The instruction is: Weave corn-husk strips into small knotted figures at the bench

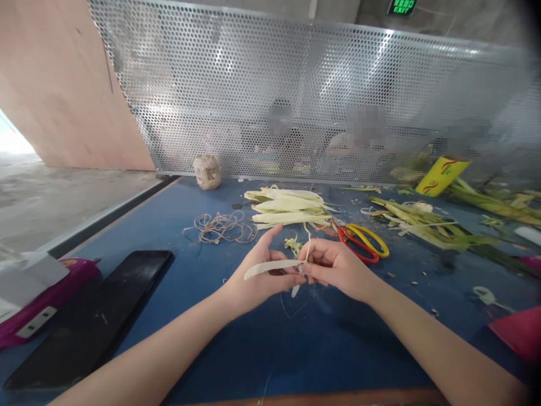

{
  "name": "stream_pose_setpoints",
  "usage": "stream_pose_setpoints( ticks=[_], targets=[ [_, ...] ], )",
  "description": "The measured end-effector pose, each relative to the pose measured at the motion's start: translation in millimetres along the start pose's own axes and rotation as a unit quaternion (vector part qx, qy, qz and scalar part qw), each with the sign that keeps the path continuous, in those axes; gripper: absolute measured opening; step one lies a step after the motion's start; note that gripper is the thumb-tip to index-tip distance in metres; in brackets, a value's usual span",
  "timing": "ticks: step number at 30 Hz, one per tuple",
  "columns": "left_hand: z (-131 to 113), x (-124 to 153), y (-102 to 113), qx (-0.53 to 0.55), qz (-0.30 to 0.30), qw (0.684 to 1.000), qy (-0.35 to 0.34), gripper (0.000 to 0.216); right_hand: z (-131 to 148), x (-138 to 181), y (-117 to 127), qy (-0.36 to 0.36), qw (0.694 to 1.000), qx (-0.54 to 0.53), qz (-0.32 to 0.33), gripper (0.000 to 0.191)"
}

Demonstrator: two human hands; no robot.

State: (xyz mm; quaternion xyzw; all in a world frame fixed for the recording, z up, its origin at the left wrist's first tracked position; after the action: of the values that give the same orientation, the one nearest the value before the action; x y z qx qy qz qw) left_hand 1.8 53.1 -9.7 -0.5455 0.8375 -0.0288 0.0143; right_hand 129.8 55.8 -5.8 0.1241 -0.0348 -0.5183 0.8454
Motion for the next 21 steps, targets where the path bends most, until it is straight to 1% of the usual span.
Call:
stream_pose_setpoints(
  ticks=[4, 6, 8, 11, 14, 18, 21],
  targets=[
    [0.9, 2.8, -5.5, 0.013, 0.038, 0.998, 0.043, 0.095, -4.4, -2.2, 1.8, -0.002, 1.0, -0.012, 0.003, 0.017],
    [2.4, 3.2, -6.9, 0.013, 0.05, 0.998, 0.048, 0.092, -8.1, -3.8, 2.7, -0.015, 1.0, -0.02, 0.017, 0.02],
    [4.1, 2.5, -6.9, 0.015, 0.049, 0.998, 0.04, 0.088, -10.5, -4.9, 3.0, -0.027, 0.998, -0.032, 0.038, 0.02],
    [7.1, -0.7, -6.2, 0.031, 0.033, 0.999, 0.025, 0.081, -8.0, -4.6, 3.5, -0.024, 0.996, -0.067, 0.052, 0.014],
    [9.0, -4.1, -4.6, 0.042, -0.001, 0.999, 0.029, 0.075, -2.4, -2.9, 2.9, -0.01, 0.993, -0.103, 0.05, 0.018],
    [5.5, -4.1, -2.6, 0.035, -0.041, 0.998, 0.03, 0.067, -1.3, -1.4, 0.8, -0.007, 0.993, -0.11, 0.048, 0.019],
    [2.4, -2.9, -0.8, 0.045, -0.051, 0.998, 0.013, 0.059, -2.2, -1.2, 0.5, 0.005, 0.994, -0.097, 0.042, 0.018]
  ],
)
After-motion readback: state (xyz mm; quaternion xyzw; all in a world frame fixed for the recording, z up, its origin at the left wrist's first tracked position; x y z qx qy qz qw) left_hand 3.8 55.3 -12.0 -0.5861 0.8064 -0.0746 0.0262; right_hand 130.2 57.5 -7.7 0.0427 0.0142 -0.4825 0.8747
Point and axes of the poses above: each hand's wrist, its own x-axis away from the middle knuckle, its own y-axis out of the back of the hand, z = x × y, the point moved 5 cm from there along -x, towards the middle knuckle, and after that the axes turned 2 degrees about -z, right-handed, at the moved point
